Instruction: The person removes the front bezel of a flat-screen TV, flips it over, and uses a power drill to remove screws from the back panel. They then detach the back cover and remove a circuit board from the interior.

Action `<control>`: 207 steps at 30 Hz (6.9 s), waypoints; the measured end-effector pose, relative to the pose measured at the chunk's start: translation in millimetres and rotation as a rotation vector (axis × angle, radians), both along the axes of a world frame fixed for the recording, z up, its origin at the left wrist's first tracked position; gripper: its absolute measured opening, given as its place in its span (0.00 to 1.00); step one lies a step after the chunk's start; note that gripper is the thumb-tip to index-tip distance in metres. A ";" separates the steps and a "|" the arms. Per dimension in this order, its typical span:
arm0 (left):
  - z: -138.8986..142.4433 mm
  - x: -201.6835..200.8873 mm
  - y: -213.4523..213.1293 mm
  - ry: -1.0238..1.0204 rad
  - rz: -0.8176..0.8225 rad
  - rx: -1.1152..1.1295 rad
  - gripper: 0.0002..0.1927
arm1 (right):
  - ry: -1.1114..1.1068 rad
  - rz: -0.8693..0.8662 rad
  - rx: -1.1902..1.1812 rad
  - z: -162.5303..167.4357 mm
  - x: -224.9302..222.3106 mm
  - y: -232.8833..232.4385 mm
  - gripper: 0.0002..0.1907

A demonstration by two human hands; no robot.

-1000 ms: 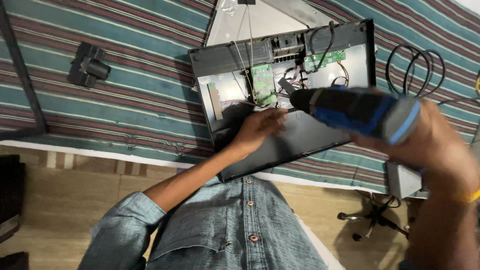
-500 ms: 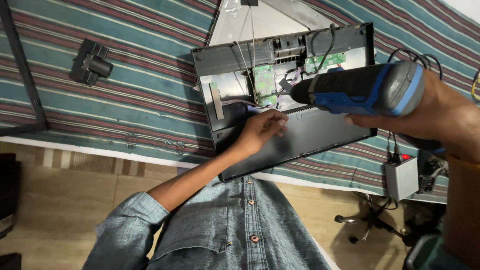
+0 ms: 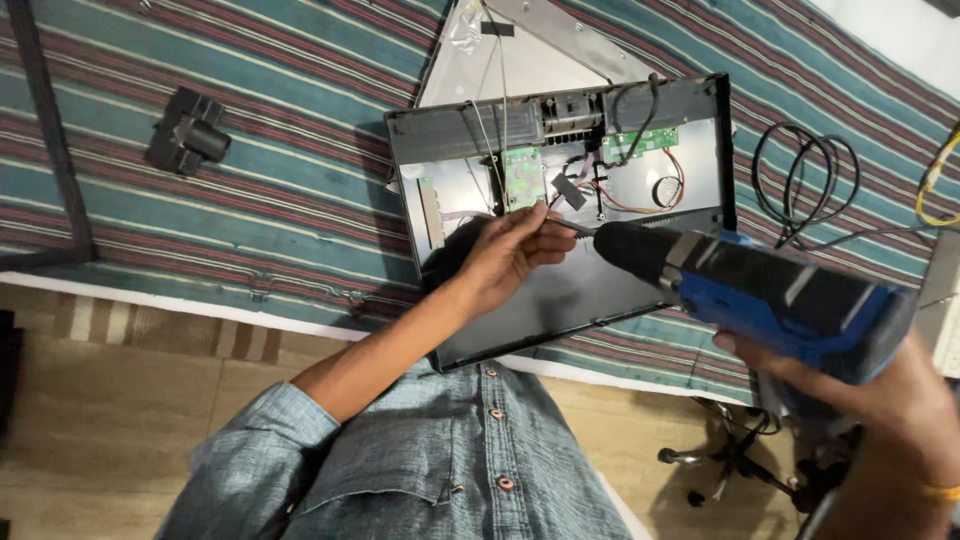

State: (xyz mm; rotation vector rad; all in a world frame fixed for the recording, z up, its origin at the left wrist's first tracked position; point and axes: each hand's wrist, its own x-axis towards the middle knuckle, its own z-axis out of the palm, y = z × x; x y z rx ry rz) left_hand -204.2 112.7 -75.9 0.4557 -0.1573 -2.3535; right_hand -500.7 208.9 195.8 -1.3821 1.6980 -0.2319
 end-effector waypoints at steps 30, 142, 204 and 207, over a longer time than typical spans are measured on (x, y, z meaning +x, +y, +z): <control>-24.9 -44.8 -30.4 -0.121 0.291 -0.083 0.17 | 0.047 -0.199 -0.293 -31.6 107.7 -58.2 0.20; -9.5 32.7 15.6 -0.285 0.114 -0.125 0.17 | 0.189 -0.205 -0.198 9.9 130.3 7.5 0.38; 35.6 186.6 -164.3 -1.496 0.339 -1.865 0.08 | 1.118 -0.510 -0.540 -233.0 11.0 140.3 0.43; 50.2 146.3 -111.3 -1.376 0.233 -2.068 0.03 | 1.093 -0.443 -0.412 -238.9 0.7 142.6 0.52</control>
